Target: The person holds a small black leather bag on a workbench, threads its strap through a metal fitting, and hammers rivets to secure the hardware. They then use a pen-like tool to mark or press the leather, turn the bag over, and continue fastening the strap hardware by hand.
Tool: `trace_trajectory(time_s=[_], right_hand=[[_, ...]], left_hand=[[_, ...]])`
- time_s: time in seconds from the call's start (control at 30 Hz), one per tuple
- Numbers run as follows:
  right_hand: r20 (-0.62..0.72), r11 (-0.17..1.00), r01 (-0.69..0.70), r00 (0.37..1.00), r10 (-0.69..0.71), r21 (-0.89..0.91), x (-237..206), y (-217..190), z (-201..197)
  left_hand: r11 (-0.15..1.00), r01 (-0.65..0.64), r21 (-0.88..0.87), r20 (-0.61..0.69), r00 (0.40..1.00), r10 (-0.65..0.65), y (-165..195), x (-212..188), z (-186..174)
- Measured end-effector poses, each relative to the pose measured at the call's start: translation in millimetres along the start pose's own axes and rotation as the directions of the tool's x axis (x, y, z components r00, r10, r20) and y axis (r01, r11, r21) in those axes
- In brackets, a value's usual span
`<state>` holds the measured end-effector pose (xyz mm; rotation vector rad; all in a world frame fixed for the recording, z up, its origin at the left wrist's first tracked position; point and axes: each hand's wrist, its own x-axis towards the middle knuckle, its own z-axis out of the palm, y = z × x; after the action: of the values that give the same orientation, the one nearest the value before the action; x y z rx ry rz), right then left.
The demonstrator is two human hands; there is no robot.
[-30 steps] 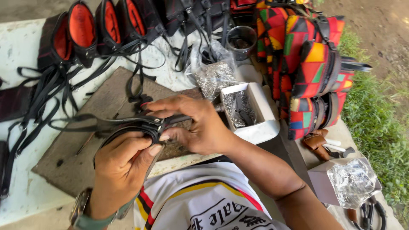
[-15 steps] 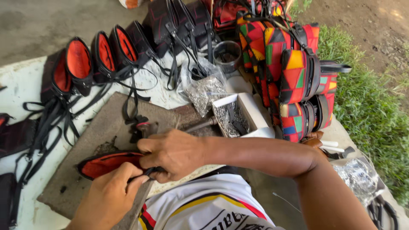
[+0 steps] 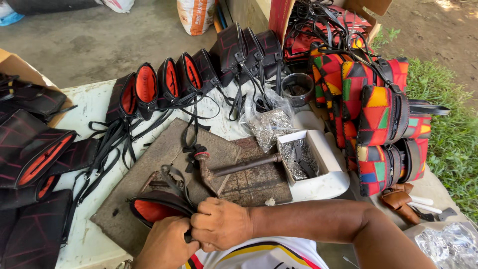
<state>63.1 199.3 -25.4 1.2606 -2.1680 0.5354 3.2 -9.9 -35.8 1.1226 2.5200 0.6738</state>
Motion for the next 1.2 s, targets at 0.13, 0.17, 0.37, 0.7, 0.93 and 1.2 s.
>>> trace_trajectory(time_s=[0.13,0.17,0.37,0.7,0.93,1.2], right_hand=[[0.015,0.999,0.042,0.999,-0.042,0.004,-5,3,15],[0.012,0.998,0.055,0.998,-0.055,0.015,-4,5,18],[0.117,0.976,-0.186,0.978,0.173,0.109,18,17,-1],[0.057,0.417,-0.641,0.584,0.81,0.644,13,45,-15],[0.08,0.356,-0.661,0.533,0.843,0.66,4,49,1],[0.073,0.45,-0.72,0.567,0.821,0.528,-18,103,-60]], left_hand=[[0.993,0.108,-0.054,0.009,0.994,-0.108,-7,-6,10],[0.991,0.113,-0.068,0.012,0.994,-0.113,-5,-8,10],[0.98,0.037,-0.196,-0.094,0.994,-0.056,19,-7,-30],[0.926,-0.23,-0.298,-0.288,0.947,0.142,17,48,-97],[0.939,-0.039,-0.342,-0.14,0.99,-0.01,12,65,-85],[0.998,-0.034,0.053,-0.29,0.956,0.048,4,85,-91]])
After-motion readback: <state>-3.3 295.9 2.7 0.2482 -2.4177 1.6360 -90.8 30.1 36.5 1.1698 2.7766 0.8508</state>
